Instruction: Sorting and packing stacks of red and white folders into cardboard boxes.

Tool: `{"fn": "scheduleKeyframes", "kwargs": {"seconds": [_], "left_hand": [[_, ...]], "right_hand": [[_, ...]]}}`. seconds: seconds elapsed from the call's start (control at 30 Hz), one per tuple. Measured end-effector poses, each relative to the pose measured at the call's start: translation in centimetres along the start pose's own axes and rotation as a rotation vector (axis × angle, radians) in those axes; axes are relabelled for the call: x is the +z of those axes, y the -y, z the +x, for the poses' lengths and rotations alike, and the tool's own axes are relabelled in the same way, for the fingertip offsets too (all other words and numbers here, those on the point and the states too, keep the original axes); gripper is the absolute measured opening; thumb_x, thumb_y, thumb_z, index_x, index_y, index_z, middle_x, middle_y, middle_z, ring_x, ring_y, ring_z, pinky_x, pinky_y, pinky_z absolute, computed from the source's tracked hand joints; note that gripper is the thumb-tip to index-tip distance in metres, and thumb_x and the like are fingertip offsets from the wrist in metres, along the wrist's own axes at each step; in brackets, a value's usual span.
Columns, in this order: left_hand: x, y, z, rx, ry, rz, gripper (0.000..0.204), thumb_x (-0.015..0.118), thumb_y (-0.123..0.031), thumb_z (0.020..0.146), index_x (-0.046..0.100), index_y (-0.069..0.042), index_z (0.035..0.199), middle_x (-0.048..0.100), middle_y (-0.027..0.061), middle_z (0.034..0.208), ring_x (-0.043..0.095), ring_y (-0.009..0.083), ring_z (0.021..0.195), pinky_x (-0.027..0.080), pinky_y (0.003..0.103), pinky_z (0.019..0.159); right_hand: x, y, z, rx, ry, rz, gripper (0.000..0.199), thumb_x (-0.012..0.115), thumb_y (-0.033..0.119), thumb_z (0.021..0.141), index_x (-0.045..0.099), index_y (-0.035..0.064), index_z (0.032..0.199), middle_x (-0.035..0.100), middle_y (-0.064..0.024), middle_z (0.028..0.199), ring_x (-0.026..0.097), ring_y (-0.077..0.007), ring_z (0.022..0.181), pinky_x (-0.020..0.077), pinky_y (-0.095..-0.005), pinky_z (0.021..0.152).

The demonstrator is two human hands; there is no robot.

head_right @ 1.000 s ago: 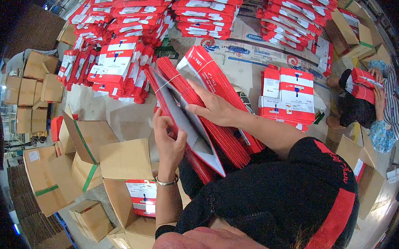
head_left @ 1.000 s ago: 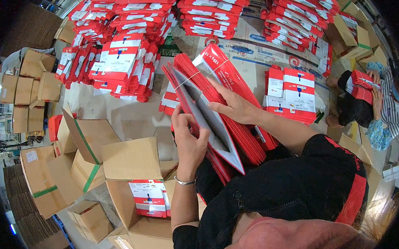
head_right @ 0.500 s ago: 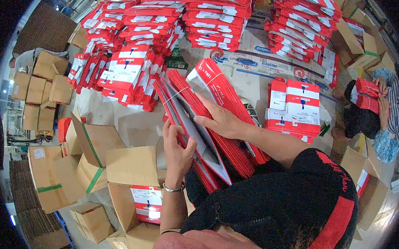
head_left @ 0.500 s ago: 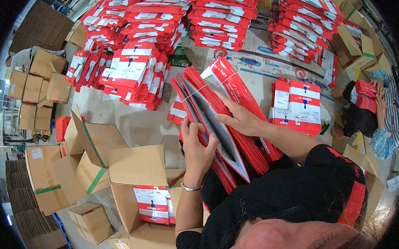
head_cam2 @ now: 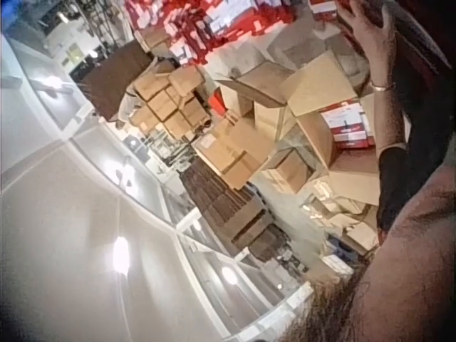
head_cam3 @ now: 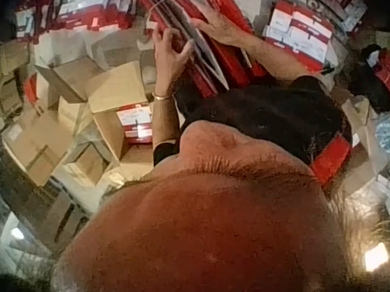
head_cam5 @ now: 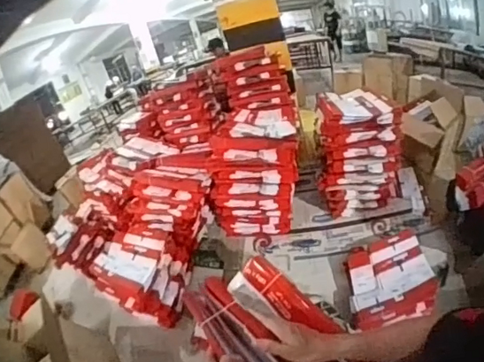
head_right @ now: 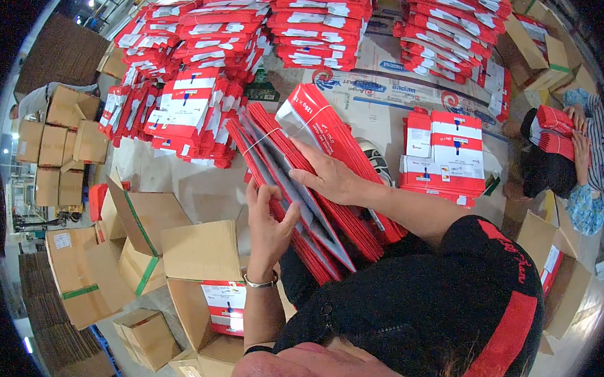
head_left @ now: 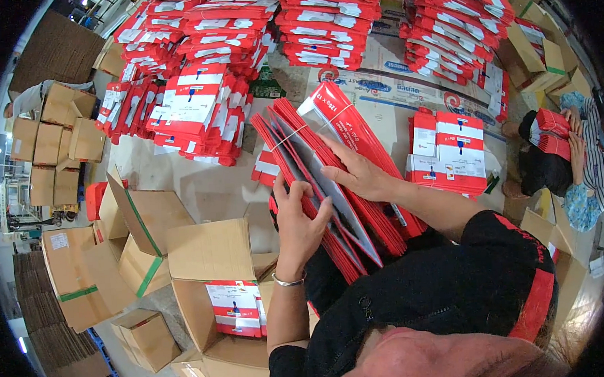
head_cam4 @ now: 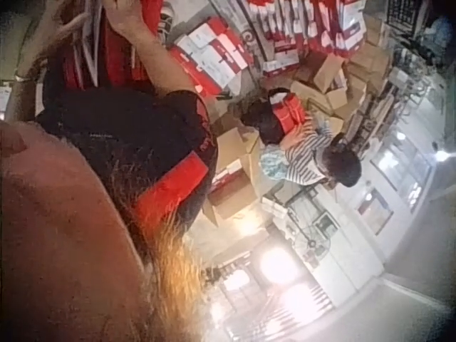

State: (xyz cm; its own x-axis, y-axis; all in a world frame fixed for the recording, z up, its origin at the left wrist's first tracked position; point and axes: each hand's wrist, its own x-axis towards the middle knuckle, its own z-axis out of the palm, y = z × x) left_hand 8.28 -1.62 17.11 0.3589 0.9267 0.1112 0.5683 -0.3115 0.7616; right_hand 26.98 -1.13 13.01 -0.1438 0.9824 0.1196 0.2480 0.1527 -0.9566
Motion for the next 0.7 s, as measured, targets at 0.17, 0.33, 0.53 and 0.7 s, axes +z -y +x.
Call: {"fn": "scheduleKeyframes", "kwargs": {"seconds": [0.17, 0.33, 0.53, 0.7], "left_hand": [[0.5, 0.6, -0.6, -0.016, -0.062, -0.122, 0.023, 0.058, -0.003, 0.076, 0.049, -0.004, 0.097, 0.039, 0.0247, 0.133, 0.054, 0.0333, 0.105, 0.045, 0.039, 0.087], [0.8, -1.1, -0.5, 0.064, -0.067, 0.144, 0.034, 0.076, -0.022, 0.076, 0.052, -0.003, 0.090, 0.043, 0.0256, 0.126, 0.055, 0.0374, 0.100, 0.048, 0.041, 0.083], [0.9, -1.9, -0.3, -0.043, -0.040, 0.089, 0.045, 0.082, -0.027, 0.069, 0.048, -0.004, 0.089, 0.045, 0.0240, 0.121, 0.048, 0.0407, 0.114, 0.044, 0.043, 0.092], [0.2, -0.5, -0.6, 0.055, -0.002, 0.036, 0.033, 0.073, -0.014, 0.072, 0.046, -0.005, 0.088, 0.044, 0.0224, 0.119, 0.045, 0.0369, 0.117, 0.041, 0.040, 0.095]], "right_hand": [[0.1, 0.7, -0.1, 0.032, 0.030, 0.001, 0.071, 0.053, 0.036, 0.096, 0.022, -0.0025, 0.147, 0.031, -0.0230, 0.148, 0.031, -0.0288, 0.139, 0.0234, -0.0377, 0.114], [0.3, 0.6, -0.1, 0.051, 0.056, 0.038, 0.074, 0.052, 0.042, 0.096, 0.022, -0.0012, 0.148, 0.033, -0.0211, 0.147, 0.033, -0.0276, 0.137, 0.0251, -0.0382, 0.113], [0.5, 0.4, 0.0, 0.034, 0.052, 0.078, 0.070, 0.047, 0.041, 0.098, 0.023, -0.0011, 0.148, 0.034, -0.0204, 0.147, 0.034, -0.0281, 0.137, 0.0261, -0.0387, 0.113], [0.1, 0.4, -0.1, 0.051, 0.047, 0.025, 0.068, 0.048, 0.039, 0.098, 0.024, -0.0021, 0.147, 0.035, -0.0218, 0.146, 0.034, -0.0291, 0.137, 0.0260, -0.0379, 0.113]]}}
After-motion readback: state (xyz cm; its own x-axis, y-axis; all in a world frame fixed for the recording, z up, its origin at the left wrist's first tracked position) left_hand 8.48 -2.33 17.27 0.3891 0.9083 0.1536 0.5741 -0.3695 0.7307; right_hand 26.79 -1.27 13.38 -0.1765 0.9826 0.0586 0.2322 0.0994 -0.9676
